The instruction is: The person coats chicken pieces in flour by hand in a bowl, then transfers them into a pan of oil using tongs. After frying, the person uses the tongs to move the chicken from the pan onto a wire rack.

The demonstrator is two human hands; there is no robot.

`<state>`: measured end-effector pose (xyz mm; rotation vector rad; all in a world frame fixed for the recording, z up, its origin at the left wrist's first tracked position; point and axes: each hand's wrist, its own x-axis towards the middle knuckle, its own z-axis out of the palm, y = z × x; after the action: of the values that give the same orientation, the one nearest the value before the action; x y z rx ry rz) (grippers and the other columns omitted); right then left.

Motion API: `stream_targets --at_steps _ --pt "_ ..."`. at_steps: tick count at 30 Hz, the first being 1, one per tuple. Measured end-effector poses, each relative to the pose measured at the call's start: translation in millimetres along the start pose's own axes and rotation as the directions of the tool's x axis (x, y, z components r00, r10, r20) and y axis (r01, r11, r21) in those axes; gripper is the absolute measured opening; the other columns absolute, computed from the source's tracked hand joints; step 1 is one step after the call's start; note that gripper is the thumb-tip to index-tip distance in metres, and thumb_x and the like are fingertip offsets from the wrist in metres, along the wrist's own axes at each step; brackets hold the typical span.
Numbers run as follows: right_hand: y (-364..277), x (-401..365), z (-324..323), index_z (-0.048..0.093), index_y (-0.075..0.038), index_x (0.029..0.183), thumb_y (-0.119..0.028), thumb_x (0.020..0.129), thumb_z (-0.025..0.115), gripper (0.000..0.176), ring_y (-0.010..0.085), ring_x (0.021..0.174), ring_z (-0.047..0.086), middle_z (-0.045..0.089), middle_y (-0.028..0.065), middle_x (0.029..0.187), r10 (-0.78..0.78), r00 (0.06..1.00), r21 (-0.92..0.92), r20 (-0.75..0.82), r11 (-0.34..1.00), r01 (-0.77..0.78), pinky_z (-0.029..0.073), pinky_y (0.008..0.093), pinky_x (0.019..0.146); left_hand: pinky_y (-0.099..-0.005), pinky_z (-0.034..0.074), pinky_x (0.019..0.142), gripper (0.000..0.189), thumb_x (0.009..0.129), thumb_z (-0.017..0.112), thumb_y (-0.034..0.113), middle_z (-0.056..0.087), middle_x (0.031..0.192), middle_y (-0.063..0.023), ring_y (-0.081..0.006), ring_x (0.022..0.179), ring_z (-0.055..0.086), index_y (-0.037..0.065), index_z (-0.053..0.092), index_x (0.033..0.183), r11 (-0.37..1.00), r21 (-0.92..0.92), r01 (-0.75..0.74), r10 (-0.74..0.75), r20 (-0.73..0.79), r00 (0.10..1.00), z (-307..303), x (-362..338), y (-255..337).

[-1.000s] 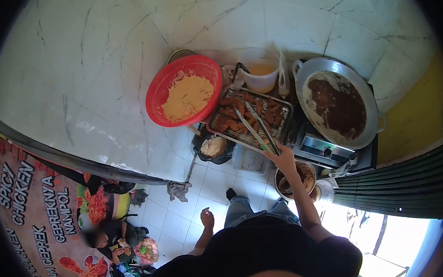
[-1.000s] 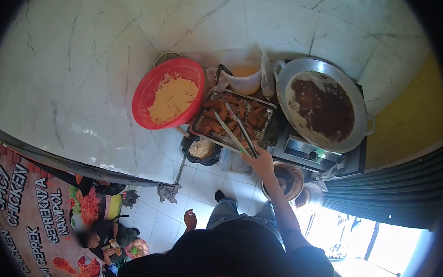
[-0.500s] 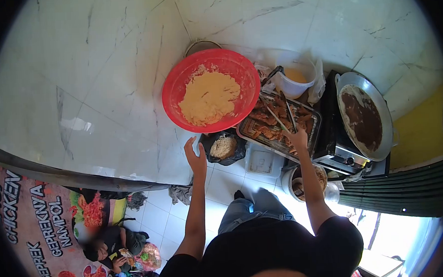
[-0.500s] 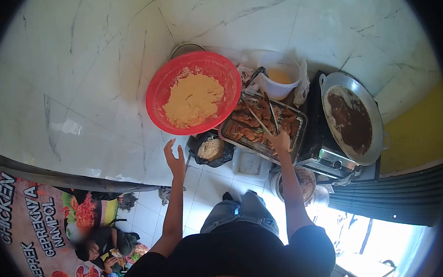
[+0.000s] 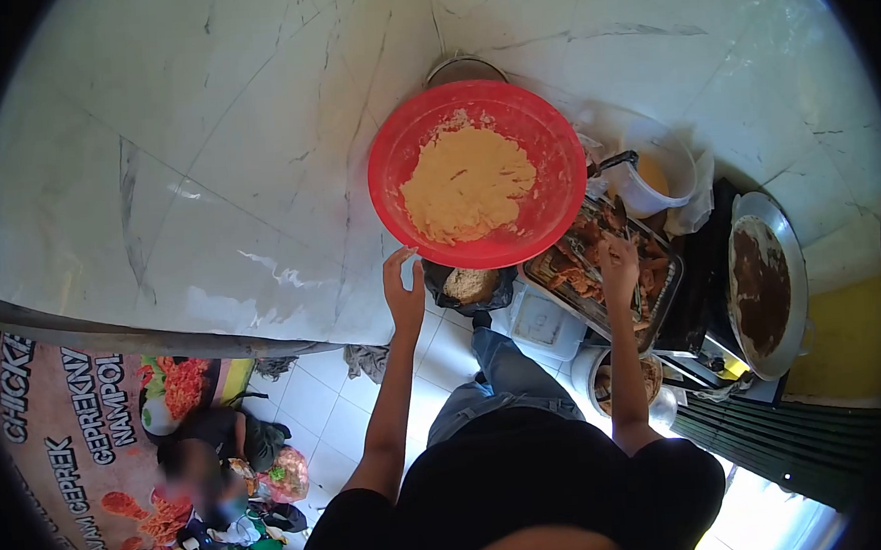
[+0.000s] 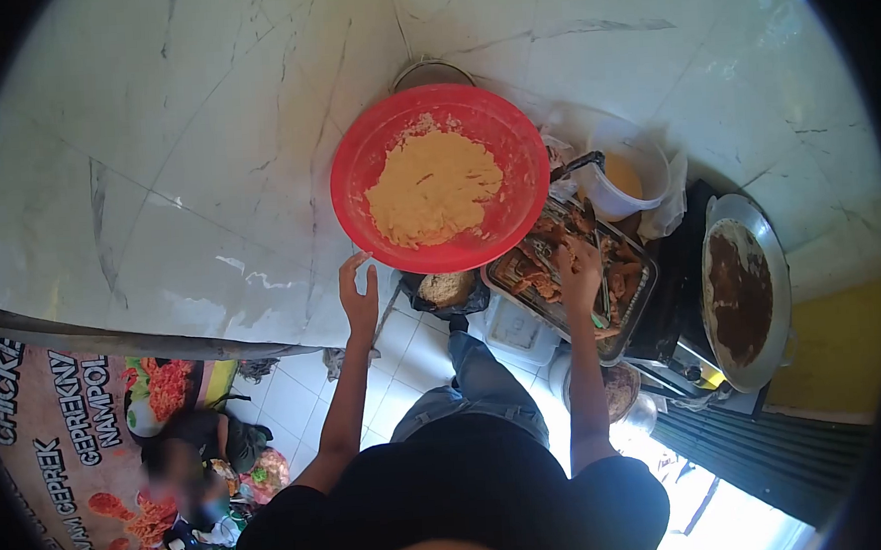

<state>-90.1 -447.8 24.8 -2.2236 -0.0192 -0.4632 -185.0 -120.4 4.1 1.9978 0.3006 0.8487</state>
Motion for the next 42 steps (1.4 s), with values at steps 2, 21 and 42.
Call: stream_targets --at_steps 2,21,42 --pt "-28.0 23.3 36.1 0.064 -0.006 0.091 -0.013 0.076 0.064 0.017 0.0253 0.084 0.054 0.056 0.0118 0.089 -0.143 0.989 0.138 0.021 0.981 0.139 0.043 0.0346 0.074 -0.0338 0.038 0.088 0.020 0.081 0.055 0.005 0.055 0.103 -0.0124 -0.0257 0.100 0.051 0.002 0.055 0.100 1.000 0.005 -0.030 0.031 -0.016 0.999 4.4 21.3 -8.1" --pt "34.8 130.7 293.3 0.065 -0.002 0.085 -0.029 0.069 0.068 0.032 0.0252 0.072 0.061 0.062 0.0143 0.075 0.099 0.584 -0.141 0.806 0.990 0.027 0.049 0.0369 0.067 -0.0361 0.042 0.082 0.017 0.079 0.055 0.004 0.057 0.096 -0.0140 -0.0298 0.093 0.054 0.002 0.056 0.096 0.981 0.168 -0.096 0.052 0.246 0.968 42.7 112.7 -51.3" --pt "7.5 121.5 327.3 0.052 0.003 0.111 -0.012 0.082 0.055 0.033 0.0280 0.102 0.053 0.055 0.0213 0.108 0.181 0.973 -0.021 0.142 0.983 -0.180 0.043 0.0336 0.086 -0.0323 0.044 0.079 0.011 0.082 0.054 0.006 0.061 0.092 -0.0106 -0.0257 0.090 0.058 0.002 0.058 0.091 0.997 -0.080 -0.015 0.058 0.566 0.822 54.1 215.9 -92.0"
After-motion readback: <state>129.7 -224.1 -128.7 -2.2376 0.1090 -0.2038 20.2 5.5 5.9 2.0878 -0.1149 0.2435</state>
